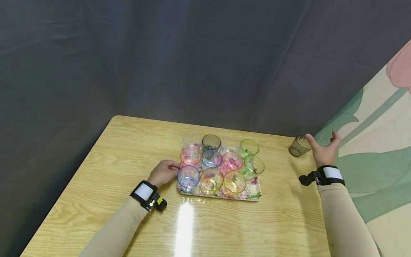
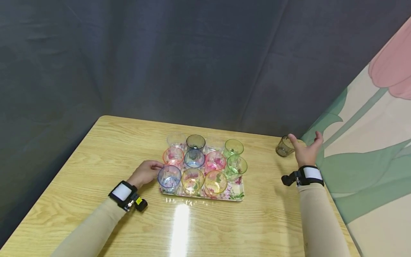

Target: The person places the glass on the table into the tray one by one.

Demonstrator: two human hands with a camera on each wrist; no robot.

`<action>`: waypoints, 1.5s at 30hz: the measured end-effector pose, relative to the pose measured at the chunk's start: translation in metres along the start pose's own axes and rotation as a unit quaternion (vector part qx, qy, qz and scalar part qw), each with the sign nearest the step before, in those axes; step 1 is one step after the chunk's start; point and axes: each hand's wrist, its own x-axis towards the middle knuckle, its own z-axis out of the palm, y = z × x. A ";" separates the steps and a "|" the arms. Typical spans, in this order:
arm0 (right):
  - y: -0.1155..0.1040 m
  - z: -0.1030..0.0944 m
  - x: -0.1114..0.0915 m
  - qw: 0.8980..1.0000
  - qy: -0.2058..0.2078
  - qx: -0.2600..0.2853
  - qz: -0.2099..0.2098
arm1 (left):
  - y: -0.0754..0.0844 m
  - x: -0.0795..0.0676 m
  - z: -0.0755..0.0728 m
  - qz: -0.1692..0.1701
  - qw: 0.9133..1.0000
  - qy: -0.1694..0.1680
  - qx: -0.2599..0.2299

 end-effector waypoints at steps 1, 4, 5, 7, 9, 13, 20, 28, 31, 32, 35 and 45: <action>0.001 -0.001 0.002 1.000 -0.003 -0.007 0.003 | 0.000 0.000 0.000 0.001 1.000 0.000 0.000; 0.006 -0.003 0.009 1.000 -0.014 -0.017 0.016 | 0.000 0.000 0.000 0.003 1.000 -0.001 -0.004; 0.007 -0.003 0.012 1.000 -0.018 -0.018 0.019 | 0.000 0.000 0.000 0.003 1.000 -0.002 -0.004; 0.010 -0.003 0.015 0.999 -0.028 -0.023 0.025 | -0.001 0.000 0.001 0.003 1.000 -0.003 -0.005; 0.014 -0.002 0.018 0.998 -0.035 -0.041 0.031 | -0.002 0.000 0.001 0.003 1.000 -0.004 -0.004; 0.025 0.001 0.022 0.994 -0.056 -0.084 0.049 | -0.002 0.000 0.001 0.003 1.000 0.000 0.004; 0.042 0.005 0.025 0.983 -0.129 -0.113 0.073 | -0.001 0.000 -0.002 0.001 1.000 0.003 0.007; 0.049 0.013 0.027 0.977 -0.145 -0.122 0.093 | 0.000 -0.001 0.001 0.001 1.000 0.009 0.005; 0.047 0.015 0.025 0.979 -0.141 -0.118 0.092 | 0.001 -0.002 0.001 -0.001 1.000 0.009 0.003; 0.047 0.016 0.025 0.979 -0.140 -0.115 0.095 | 0.001 -0.002 0.001 0.000 1.000 0.009 0.003; 0.045 0.015 0.023 0.978 -0.138 -0.123 0.097 | 0.001 -0.002 0.001 -0.001 1.000 0.009 0.003; 0.043 0.010 0.016 0.975 -0.126 -0.163 0.088 | 0.000 0.000 0.002 -0.001 1.000 0.010 0.000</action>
